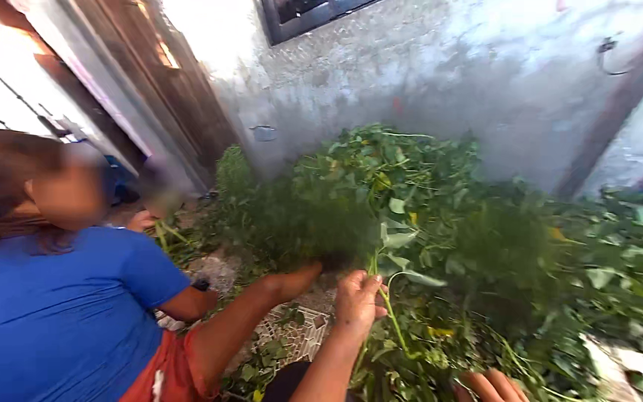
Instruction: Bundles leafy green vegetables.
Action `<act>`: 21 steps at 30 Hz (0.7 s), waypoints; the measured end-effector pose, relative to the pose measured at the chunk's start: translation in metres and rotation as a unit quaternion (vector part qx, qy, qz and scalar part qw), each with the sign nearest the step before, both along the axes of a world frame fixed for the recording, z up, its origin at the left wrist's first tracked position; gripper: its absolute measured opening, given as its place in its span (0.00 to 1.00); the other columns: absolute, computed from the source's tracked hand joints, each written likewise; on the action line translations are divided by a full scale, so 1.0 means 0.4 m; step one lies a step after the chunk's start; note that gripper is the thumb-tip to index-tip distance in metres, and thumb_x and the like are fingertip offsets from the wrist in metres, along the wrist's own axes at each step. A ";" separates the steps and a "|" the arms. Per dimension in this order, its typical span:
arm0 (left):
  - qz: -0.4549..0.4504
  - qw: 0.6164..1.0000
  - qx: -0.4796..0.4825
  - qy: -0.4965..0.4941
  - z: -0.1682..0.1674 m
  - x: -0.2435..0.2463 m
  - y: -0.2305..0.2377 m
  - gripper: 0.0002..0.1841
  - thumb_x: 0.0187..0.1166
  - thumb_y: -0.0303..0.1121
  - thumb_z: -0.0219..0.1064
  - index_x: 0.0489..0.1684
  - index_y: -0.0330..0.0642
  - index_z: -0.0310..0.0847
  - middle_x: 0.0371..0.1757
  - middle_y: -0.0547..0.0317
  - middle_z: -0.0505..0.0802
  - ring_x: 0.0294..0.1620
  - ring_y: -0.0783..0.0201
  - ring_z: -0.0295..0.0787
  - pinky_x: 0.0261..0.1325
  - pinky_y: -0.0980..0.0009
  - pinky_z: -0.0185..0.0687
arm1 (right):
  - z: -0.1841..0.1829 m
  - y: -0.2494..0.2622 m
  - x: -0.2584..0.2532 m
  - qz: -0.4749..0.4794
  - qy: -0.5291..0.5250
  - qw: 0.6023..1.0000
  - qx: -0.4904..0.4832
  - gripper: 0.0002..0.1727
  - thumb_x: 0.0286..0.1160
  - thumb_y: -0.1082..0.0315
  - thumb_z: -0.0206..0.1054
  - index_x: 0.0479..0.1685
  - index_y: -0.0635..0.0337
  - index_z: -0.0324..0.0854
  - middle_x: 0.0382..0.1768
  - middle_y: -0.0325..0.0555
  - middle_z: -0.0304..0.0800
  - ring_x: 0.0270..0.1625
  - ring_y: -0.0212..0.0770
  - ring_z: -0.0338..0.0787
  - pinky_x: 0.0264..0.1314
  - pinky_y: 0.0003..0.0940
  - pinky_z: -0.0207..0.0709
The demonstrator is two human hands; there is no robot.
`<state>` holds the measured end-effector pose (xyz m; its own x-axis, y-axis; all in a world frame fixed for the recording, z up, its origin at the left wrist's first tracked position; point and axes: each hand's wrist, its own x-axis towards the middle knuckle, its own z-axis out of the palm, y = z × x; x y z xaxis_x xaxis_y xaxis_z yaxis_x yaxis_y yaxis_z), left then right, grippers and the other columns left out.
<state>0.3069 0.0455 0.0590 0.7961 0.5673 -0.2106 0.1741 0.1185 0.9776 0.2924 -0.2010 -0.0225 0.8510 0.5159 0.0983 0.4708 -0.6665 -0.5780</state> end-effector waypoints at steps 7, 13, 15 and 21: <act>-0.064 0.997 -0.021 0.040 -0.016 -0.001 -0.017 0.09 0.90 0.32 0.59 0.46 0.34 0.81 0.38 0.49 0.94 0.32 0.57 0.94 0.28 0.66 0.89 | -0.076 0.118 0.033 0.102 -0.016 0.986 0.135 0.19 0.77 0.57 0.72 0.60 0.57 0.90 0.55 0.56 0.93 0.61 0.61 0.90 0.65 0.68 0.77; -0.026 0.995 -0.074 0.055 -0.009 0.005 -0.010 0.10 0.92 0.32 0.56 0.49 0.32 0.76 0.38 0.45 0.92 0.30 0.53 0.93 0.27 0.63 0.91 | -0.091 0.140 -0.019 0.081 -0.144 0.975 0.151 0.13 0.83 0.60 0.67 0.45 0.59 0.94 0.33 0.50 0.94 0.38 0.50 0.95 0.41 0.47 0.90; -0.023 0.995 -0.081 0.057 -0.016 0.007 -0.015 0.10 0.92 0.32 0.56 0.51 0.31 0.75 0.38 0.43 0.92 0.30 0.51 0.94 0.28 0.60 0.92 | -0.085 0.142 -0.028 0.083 -0.242 0.963 0.078 0.12 0.83 0.62 0.65 0.37 0.56 0.91 0.29 0.47 0.92 0.34 0.48 0.93 0.34 0.44 0.87; -0.001 0.998 -0.051 0.036 -0.033 0.012 -0.053 0.10 0.93 0.30 0.54 0.52 0.29 0.75 0.37 0.42 0.92 0.26 0.52 0.94 0.27 0.60 0.93 | -0.080 0.134 -0.041 0.066 -0.363 0.928 0.048 0.14 0.73 0.62 0.64 0.17 0.51 0.80 0.18 0.39 0.84 0.24 0.42 0.86 0.28 0.39 0.79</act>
